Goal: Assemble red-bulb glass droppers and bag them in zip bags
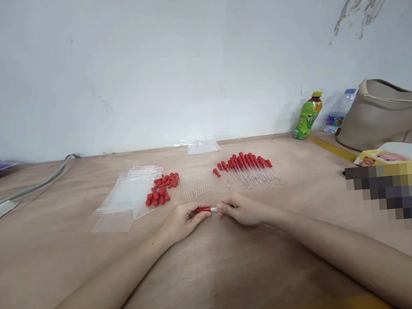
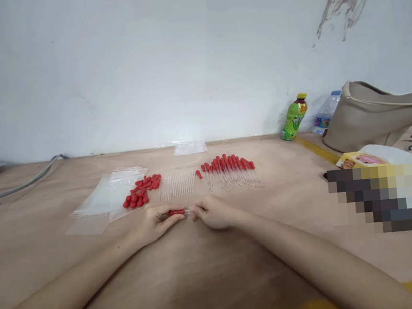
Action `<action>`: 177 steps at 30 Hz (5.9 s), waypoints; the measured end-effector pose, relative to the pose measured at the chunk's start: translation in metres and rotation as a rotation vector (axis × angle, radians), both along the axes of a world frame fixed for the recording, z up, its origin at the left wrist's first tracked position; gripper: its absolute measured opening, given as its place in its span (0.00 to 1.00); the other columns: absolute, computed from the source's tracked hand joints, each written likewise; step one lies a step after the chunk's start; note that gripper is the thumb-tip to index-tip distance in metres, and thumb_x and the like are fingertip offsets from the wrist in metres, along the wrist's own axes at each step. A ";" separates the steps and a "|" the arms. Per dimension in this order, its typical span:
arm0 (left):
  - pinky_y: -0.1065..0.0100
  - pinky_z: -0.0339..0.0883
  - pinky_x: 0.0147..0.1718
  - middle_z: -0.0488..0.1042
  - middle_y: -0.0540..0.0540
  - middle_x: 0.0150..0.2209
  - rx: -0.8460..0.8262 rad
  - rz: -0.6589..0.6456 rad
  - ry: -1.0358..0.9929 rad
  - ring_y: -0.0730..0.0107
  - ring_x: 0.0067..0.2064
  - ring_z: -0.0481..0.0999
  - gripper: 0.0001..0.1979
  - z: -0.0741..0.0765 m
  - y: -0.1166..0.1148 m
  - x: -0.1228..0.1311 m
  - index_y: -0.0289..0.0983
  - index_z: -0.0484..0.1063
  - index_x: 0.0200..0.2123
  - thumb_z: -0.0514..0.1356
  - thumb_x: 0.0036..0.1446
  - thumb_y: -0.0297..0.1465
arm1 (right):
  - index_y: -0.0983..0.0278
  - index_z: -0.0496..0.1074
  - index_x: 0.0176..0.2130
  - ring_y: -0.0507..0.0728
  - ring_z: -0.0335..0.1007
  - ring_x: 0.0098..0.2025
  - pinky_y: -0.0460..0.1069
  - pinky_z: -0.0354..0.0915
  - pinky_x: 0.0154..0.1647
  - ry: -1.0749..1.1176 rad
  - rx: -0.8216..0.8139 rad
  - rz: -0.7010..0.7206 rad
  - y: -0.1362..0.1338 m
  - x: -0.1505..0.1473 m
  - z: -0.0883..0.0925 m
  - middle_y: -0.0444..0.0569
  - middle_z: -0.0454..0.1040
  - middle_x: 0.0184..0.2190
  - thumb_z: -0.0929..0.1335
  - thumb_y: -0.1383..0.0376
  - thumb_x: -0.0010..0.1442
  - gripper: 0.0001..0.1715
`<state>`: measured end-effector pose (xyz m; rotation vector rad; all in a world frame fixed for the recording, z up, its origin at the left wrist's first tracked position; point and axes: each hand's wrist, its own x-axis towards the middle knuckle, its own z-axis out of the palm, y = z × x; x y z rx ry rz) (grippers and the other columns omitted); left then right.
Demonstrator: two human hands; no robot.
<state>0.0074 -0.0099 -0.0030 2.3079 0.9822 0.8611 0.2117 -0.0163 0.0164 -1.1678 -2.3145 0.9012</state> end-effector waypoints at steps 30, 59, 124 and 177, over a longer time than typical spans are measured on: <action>0.72 0.64 0.29 0.70 0.48 0.31 0.082 0.082 0.137 0.74 0.29 0.68 0.10 0.007 0.007 -0.002 0.36 0.71 0.38 0.55 0.53 0.31 | 0.69 0.72 0.31 0.62 0.68 0.37 0.56 0.51 0.41 -0.567 0.270 -0.722 0.077 0.015 0.006 0.59 0.73 0.31 0.57 0.53 0.57 0.26; 0.62 0.59 0.38 0.69 0.46 0.30 0.402 0.638 0.337 0.62 0.37 0.66 0.10 0.020 0.035 -0.034 0.37 0.72 0.30 0.55 0.52 0.36 | 0.67 0.69 0.33 0.58 0.67 0.36 0.50 0.52 0.35 -0.459 0.406 -0.597 0.066 -0.020 0.002 0.55 0.73 0.32 0.55 0.62 0.60 0.18; 0.71 0.65 0.33 0.74 0.49 0.30 0.003 0.029 0.077 0.71 0.32 0.72 0.12 0.003 -0.005 0.006 0.38 0.71 0.34 0.50 0.58 0.34 | 0.63 0.69 0.33 0.50 0.62 0.28 0.50 0.49 0.36 -0.151 0.851 0.027 0.002 0.015 -0.017 0.45 0.70 0.27 0.58 0.71 0.58 0.12; 0.71 0.66 0.29 0.68 0.48 0.30 0.037 0.141 0.099 0.74 0.29 0.69 0.09 0.006 0.004 0.004 0.35 0.71 0.37 0.57 0.52 0.30 | 0.67 0.72 0.28 0.58 0.68 0.31 0.48 0.58 0.27 -0.442 0.298 -0.859 0.086 0.026 0.003 0.54 0.72 0.27 0.60 0.60 0.51 0.16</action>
